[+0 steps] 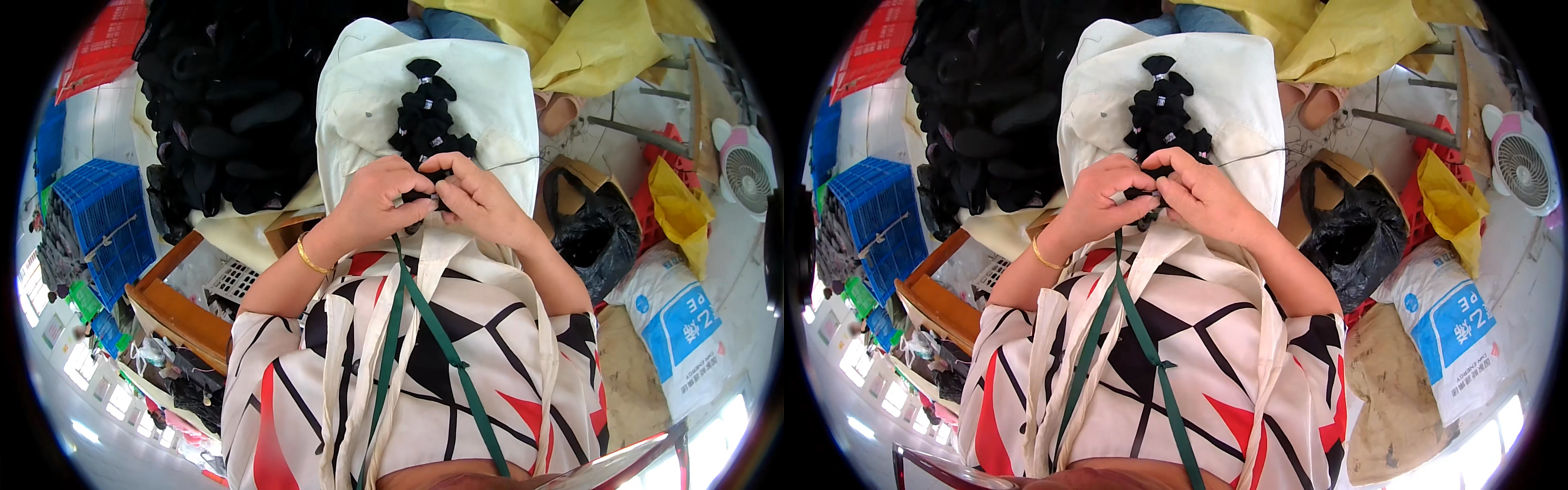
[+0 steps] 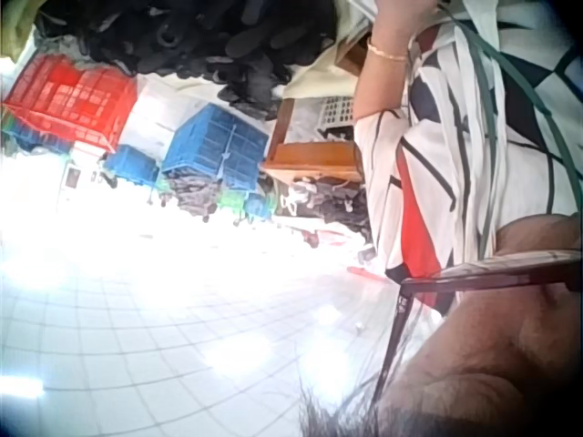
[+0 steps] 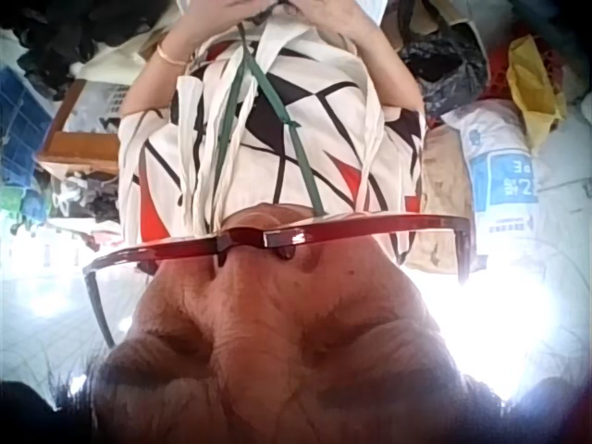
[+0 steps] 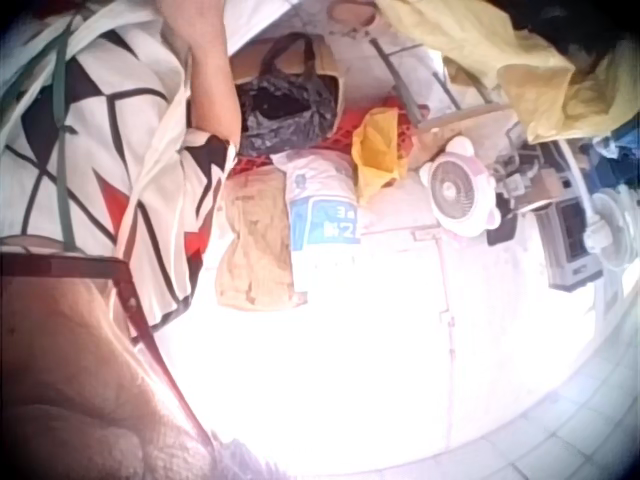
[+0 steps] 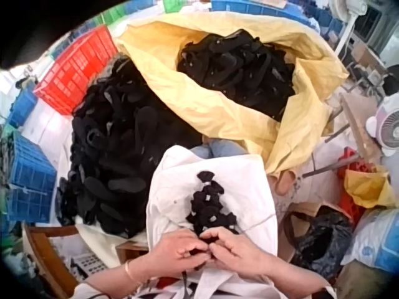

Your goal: The person sits on the floor and hand-sews black socks using a needle and thread. They pick up socks from a nearby pile, stitch the fabric, and place the finished items on their lap.

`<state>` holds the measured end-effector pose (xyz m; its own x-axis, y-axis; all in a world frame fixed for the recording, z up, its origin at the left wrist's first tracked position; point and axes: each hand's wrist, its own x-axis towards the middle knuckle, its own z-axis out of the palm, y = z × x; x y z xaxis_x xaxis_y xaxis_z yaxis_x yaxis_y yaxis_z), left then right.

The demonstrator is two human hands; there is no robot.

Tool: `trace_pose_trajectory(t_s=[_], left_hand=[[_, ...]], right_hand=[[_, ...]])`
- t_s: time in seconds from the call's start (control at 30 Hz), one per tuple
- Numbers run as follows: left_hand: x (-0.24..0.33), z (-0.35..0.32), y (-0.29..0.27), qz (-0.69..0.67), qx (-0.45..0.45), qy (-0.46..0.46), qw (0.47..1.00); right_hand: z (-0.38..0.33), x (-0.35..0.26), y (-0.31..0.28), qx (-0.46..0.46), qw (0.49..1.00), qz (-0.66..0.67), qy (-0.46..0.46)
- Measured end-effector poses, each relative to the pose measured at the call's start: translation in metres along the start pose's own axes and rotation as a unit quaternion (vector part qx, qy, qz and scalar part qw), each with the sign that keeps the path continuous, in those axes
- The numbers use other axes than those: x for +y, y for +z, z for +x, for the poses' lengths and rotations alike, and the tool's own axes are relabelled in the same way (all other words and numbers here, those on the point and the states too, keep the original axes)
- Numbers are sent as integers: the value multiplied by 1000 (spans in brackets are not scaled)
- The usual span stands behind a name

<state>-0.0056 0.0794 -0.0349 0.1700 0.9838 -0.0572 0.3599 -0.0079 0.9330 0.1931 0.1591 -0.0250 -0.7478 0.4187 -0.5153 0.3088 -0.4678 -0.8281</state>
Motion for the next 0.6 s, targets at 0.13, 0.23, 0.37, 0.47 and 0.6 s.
trace_pose_trajectory(t_s=[0.13,0.23,0.37,0.47,0.6], left_hand=[[2,4,-1,44,57,-13,997],[7,11,-5,84,69,30,994],[10,20,-4,132,80,113,982],[17,28,-8,145,112,145,972],[16,31,-27,273,151,201,929]], right_hand=[[0,3,-2,177,901,-335,-212],[-5,-17,5,209,772,-493,-341],[-5,-25,13,186,689,-523,-465],[-22,-44,45,119,702,-451,-539],[-45,-23,28,122,943,-93,-295]])
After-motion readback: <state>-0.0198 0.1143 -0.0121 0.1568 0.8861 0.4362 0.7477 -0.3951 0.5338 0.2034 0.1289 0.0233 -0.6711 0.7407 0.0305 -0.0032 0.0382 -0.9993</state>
